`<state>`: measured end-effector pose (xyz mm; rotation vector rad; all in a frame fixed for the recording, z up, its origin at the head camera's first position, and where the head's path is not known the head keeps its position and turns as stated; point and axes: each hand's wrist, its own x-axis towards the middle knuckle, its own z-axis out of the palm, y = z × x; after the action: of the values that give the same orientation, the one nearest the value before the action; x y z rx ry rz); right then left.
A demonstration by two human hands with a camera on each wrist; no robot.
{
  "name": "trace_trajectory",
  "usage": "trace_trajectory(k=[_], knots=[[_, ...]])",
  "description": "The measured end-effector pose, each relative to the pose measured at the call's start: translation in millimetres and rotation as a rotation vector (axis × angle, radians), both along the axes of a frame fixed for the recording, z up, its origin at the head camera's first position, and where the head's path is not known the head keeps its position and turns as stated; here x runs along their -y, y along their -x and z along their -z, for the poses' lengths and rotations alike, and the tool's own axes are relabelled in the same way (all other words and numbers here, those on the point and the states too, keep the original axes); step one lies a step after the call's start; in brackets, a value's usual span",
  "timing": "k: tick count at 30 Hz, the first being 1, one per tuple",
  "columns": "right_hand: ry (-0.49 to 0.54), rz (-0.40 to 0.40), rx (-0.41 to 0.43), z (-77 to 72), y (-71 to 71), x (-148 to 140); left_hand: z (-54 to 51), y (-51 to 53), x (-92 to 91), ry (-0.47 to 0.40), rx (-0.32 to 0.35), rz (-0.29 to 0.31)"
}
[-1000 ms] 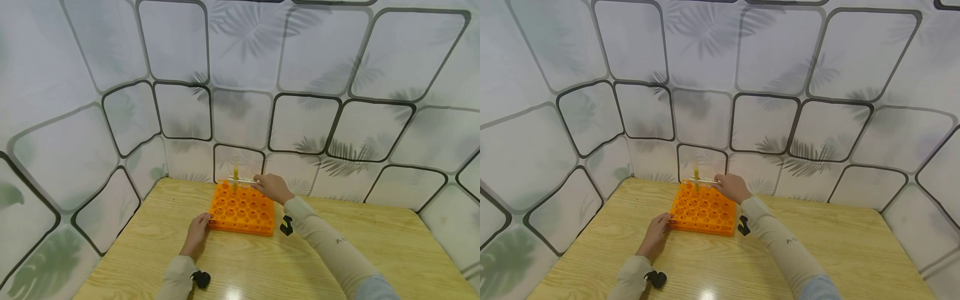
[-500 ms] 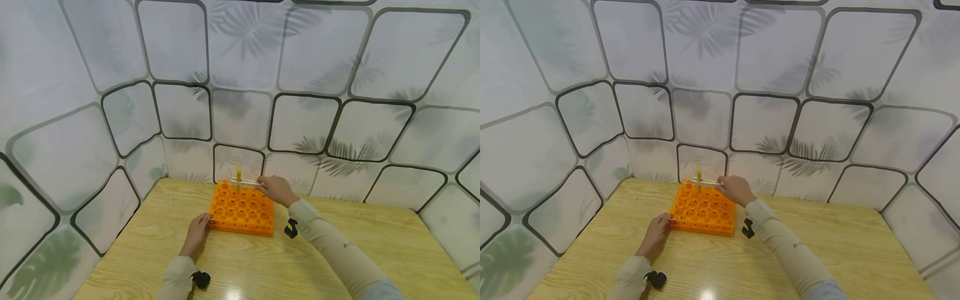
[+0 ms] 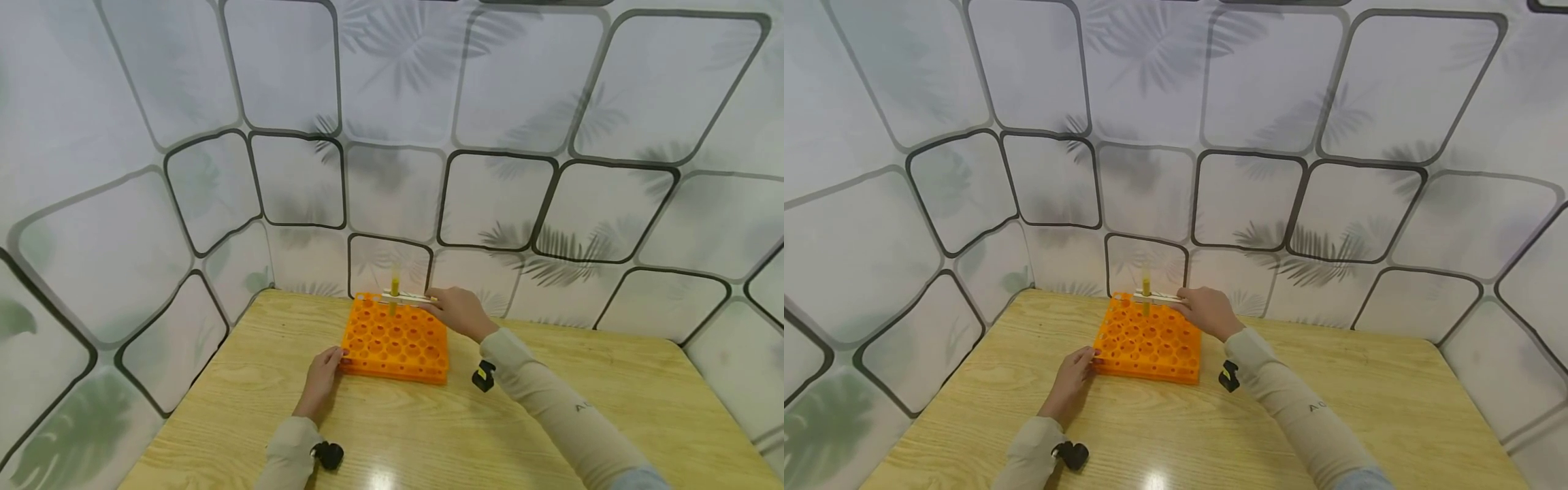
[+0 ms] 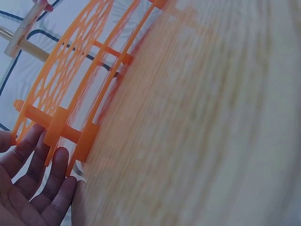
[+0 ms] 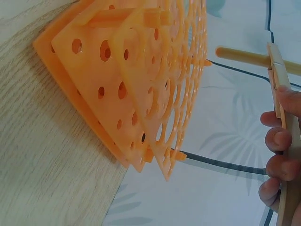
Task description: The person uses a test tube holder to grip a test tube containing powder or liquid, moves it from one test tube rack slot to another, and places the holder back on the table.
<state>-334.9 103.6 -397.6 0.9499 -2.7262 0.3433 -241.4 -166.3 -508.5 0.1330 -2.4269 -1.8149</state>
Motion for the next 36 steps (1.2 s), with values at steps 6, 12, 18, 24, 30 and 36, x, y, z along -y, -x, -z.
trace_trajectory(k=[6, 12, 18, 24, 30, 36], knots=[[-0.007, -0.016, -0.012, -2.5, -5.2, -3.7, -2.9, -2.1, 0.0, -0.002, -0.001, 0.005], [-0.009, -0.018, -0.013, -3.8, -10.3, -7.3, -3.6, -0.8, -1.0, -0.008, 0.005, 0.002], [-0.010, -0.012, -0.015, -4.5, -15.7, -10.5, -2.1, 0.6, -0.4, 0.012, -0.007, -0.002], [0.003, -0.023, -0.014, -3.3, -20.7, -15.5, -2.0, 0.3, -0.7, 0.022, 0.000, -0.008], [0.020, -0.024, 0.006, -6.3, -28.1, -21.7, -1.1, -0.9, -1.2, 0.005, -0.002, -0.001], [0.022, -0.044, -0.034, -4.4, -31.5, -28.9, -0.2, -1.4, -1.4, -0.007, -0.003, -0.002]])
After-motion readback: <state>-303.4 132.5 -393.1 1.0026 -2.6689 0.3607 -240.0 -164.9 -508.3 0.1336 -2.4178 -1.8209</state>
